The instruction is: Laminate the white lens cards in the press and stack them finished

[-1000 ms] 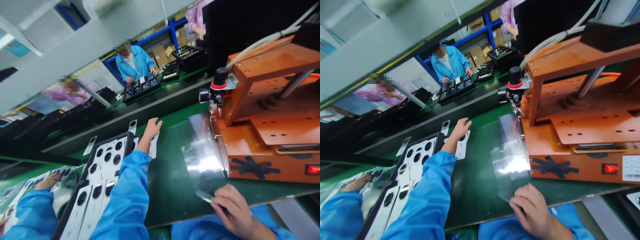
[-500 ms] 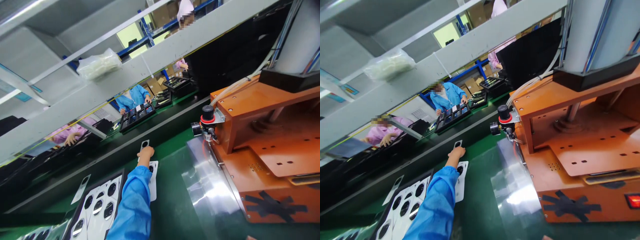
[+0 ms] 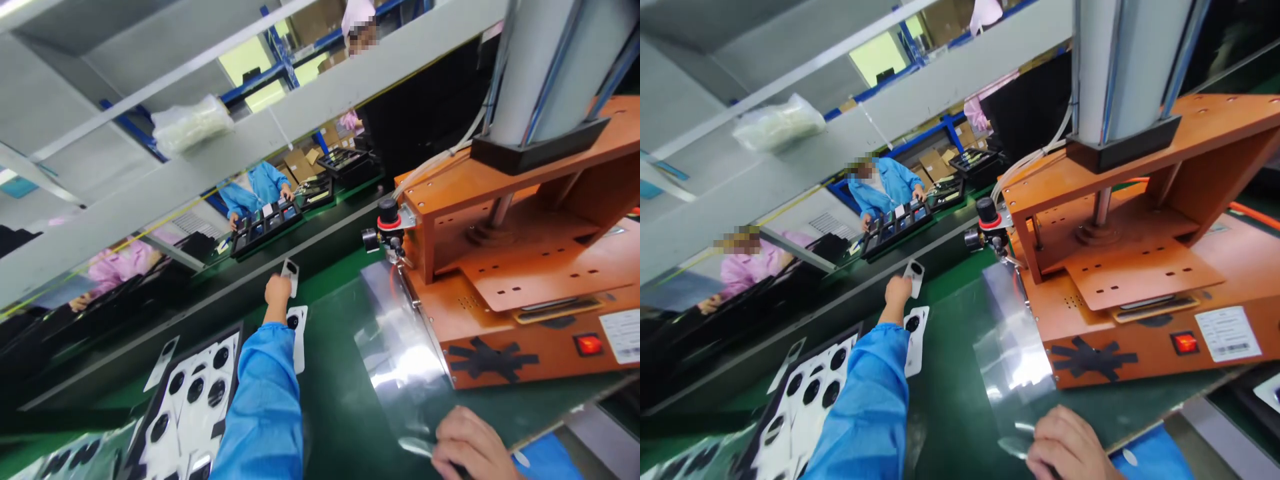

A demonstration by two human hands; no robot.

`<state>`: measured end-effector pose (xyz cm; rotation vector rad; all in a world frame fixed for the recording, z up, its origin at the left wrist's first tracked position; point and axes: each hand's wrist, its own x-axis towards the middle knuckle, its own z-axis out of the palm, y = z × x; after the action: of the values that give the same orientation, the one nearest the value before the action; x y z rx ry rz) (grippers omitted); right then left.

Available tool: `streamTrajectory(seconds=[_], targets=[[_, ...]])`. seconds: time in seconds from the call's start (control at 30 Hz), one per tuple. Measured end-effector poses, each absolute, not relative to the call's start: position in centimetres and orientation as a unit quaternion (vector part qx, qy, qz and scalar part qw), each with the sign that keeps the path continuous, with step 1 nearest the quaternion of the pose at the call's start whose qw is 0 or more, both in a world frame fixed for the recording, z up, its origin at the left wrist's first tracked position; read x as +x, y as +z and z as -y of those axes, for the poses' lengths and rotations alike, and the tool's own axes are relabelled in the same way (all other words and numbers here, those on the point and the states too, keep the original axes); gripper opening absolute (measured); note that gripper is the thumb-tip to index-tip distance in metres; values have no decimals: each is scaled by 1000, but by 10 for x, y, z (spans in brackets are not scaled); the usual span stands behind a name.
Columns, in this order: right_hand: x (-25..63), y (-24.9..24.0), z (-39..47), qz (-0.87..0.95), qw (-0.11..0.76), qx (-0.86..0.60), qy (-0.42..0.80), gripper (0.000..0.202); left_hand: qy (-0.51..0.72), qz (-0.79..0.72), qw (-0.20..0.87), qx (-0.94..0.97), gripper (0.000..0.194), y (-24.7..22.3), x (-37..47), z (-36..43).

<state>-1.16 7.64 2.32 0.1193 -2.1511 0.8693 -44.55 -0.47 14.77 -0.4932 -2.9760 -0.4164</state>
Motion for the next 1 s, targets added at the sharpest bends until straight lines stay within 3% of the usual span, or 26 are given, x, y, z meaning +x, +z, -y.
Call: streamTrajectory(seconds=[0.2,0.3,0.37,0.5,0.63,0.77,1.0], targets=[[-8,23,-75,815,416,27,402,20,-275,936,24,-218,54,121,-310,72],[-9,30,-72,798,399,21,452,18,-404,884,-19,-233,35,91,-216,123],[-17,41,-67,789,353,-10,503,13,-430,883,-36,-184,36,67,-163,145],[-62,61,-62,787,205,-83,575,12,-387,898,-56,-201,46,34,-103,158],[-115,61,-66,812,139,-102,558,13,-276,926,-3,-258,70,32,-92,162],[-140,56,-70,842,112,-105,517,12,-223,908,67,-348,67,30,-91,160],[-146,55,-69,868,73,-56,488,11,-214,894,45,-391,61,17,-89,145]])
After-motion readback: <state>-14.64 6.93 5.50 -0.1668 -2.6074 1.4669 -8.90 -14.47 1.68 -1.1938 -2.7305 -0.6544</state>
